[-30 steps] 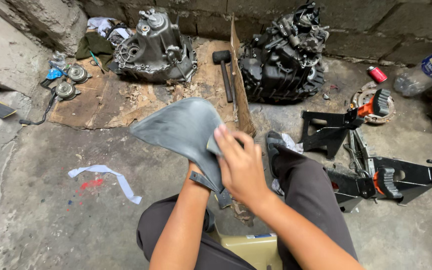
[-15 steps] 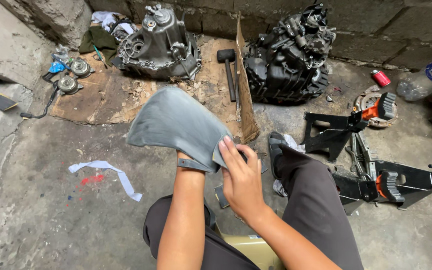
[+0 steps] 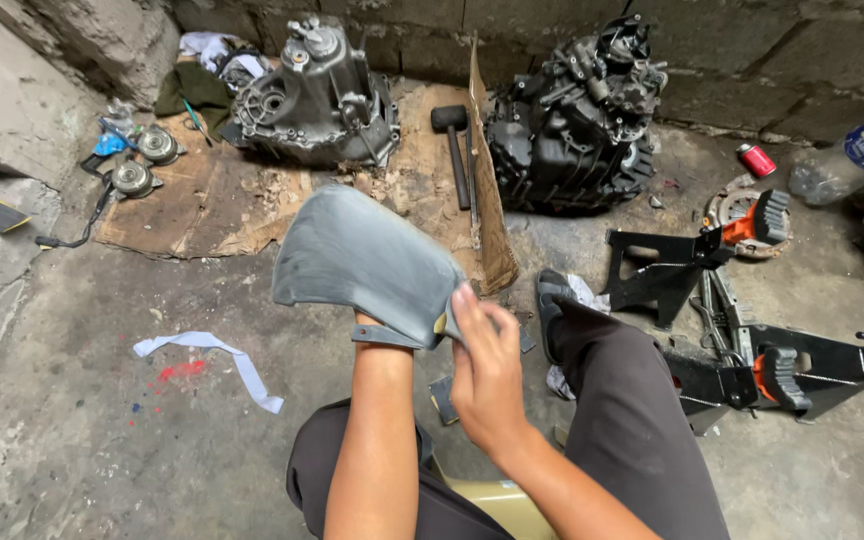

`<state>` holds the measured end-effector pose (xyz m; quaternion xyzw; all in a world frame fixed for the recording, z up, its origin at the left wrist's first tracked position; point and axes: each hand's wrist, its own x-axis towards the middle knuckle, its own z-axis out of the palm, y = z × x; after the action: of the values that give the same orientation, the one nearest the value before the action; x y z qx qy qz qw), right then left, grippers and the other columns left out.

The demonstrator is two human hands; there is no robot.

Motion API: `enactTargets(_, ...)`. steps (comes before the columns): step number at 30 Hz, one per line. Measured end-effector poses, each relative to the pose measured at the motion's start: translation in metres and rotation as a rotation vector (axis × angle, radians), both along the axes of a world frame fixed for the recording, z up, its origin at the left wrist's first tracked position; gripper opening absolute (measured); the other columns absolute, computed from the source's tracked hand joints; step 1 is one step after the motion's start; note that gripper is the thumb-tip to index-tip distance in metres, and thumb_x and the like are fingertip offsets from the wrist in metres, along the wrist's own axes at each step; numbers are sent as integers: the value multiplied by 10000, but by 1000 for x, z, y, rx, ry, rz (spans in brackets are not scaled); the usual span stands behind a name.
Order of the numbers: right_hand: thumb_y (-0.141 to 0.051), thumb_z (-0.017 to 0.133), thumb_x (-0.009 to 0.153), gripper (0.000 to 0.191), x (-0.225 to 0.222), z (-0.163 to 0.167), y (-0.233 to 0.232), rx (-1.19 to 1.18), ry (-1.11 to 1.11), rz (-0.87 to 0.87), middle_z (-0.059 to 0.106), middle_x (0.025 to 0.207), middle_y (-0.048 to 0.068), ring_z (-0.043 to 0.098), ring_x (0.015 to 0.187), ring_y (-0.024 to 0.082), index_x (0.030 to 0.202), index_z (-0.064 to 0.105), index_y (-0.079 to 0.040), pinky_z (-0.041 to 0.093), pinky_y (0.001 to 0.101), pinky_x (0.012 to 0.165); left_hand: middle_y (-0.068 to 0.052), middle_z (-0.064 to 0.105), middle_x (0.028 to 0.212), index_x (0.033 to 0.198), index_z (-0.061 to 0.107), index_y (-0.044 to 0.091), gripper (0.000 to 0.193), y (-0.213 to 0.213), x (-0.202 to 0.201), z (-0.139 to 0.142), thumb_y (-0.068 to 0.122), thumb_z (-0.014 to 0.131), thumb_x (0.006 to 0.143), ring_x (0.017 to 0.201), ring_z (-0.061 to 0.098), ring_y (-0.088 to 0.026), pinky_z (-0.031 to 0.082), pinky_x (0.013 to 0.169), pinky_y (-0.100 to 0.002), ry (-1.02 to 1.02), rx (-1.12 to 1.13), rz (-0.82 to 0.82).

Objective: The person sands a curved gray plastic car part using a sanding block. They hold the part with one hand and rub the sanding block across its surface repeatedly, rotating the part to cover different areas.

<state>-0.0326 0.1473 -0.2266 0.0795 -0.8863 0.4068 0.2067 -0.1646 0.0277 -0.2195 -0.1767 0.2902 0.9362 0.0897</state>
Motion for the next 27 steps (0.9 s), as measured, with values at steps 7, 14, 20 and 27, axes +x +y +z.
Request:
enactTargets(7,109,538,916,621,21,-4,-8,-182,-32,20,419,1573,309,416,1446,452,1520,424,17,353,471,1166,-126,539,1394,1467,427,104,523,2,3,-1,428,372,1061,1254,562,-239,474,1050,-379,-11,-16,-17)
enactTargets(14,134,481,909,635,-10,1,23,-10,58,-44,535,1536,210,453,1485,411,1523,458,-25,368,463,1211,-128,541,1395,1467,430,100,528,9,8,2,432,374,1061,1253,564,-239,476,1051,-380,-20,-29,-40)
enactTargets(20,165,511,694,745,20,1,-3,84,88,41,543,1499,199,485,1344,434,1416,553,-15,388,494,1136,-129,543,1396,1466,433,96,532,8,10,4,435,376,1060,1252,566,-239,477,1051,-381,-25,-33,-48)
enactTargets(27,199,502,747,743,-8,-5,17,79,109,42,551,1523,182,520,1330,437,1456,538,-21,406,488,1157,-130,545,1396,1466,436,92,537,7,10,2,439,378,1060,1250,568,-240,478,1051,-383,-25,-42,-46)
